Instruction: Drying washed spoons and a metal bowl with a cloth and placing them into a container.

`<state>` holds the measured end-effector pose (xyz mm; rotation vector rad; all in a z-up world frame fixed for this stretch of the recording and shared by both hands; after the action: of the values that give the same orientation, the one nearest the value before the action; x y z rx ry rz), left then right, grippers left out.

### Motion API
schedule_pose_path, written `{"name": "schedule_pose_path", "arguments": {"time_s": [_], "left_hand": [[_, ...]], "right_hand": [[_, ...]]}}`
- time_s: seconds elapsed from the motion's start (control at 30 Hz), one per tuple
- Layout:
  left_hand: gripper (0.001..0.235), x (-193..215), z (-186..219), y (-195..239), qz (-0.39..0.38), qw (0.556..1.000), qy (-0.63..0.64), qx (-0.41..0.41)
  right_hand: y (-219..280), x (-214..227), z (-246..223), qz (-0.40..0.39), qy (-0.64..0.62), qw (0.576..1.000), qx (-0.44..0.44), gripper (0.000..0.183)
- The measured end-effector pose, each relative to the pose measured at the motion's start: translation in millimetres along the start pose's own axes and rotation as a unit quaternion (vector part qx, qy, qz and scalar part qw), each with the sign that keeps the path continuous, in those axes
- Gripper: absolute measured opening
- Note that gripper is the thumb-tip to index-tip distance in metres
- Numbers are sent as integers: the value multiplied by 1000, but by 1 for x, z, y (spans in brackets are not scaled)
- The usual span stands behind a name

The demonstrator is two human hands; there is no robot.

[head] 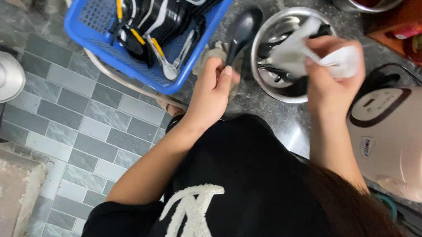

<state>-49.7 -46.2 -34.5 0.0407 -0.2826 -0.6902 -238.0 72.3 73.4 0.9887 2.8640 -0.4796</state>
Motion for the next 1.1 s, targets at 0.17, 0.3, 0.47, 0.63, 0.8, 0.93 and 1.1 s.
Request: {"name": "schedule_pose_path", "arguments": {"time_s": [0.17, 0.3, 0.47, 0.63, 0.8, 0.93, 1.1], "left_hand": [[28, -5, 52, 5, 2, 963, 241, -120], [20, -33, 26, 9, -118, 973, 193, -47], [14, -38, 5, 15, -120, 978, 167, -45], [14, -9, -13, 14, 24, 971, 239, 2], [10, 18, 22, 17, 82, 967, 236, -58], [12, 8, 50, 23, 21, 989, 130, -66], [15, -12, 77, 34, -42, 981, 53, -179]], "right_hand": [[15, -19, 18, -21, -162, 978, -128, 22], [25, 1, 41, 20, -177, 970, -166, 21], [29, 5, 29, 7, -188, 966, -179, 12], [52, 37, 48, 124, -124, 947, -268, 20], [108, 102, 78, 182, -90, 970, -131, 12], [111, 72, 60, 79, -36, 995, -42, 16], [98, 9, 78, -133, 7, 968, -215, 36]]}}
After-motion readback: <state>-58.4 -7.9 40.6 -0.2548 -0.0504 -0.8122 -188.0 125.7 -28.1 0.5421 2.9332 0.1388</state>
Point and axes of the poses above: each hand's wrist, its own y-axis away from the middle knuckle, its own x-axis out of the back of the hand, z = x × y, the point moved 7 cm from there along -y, towards the middle knuckle, and after that the axes turned 9 degrees about -y, right-handed, at the moved point
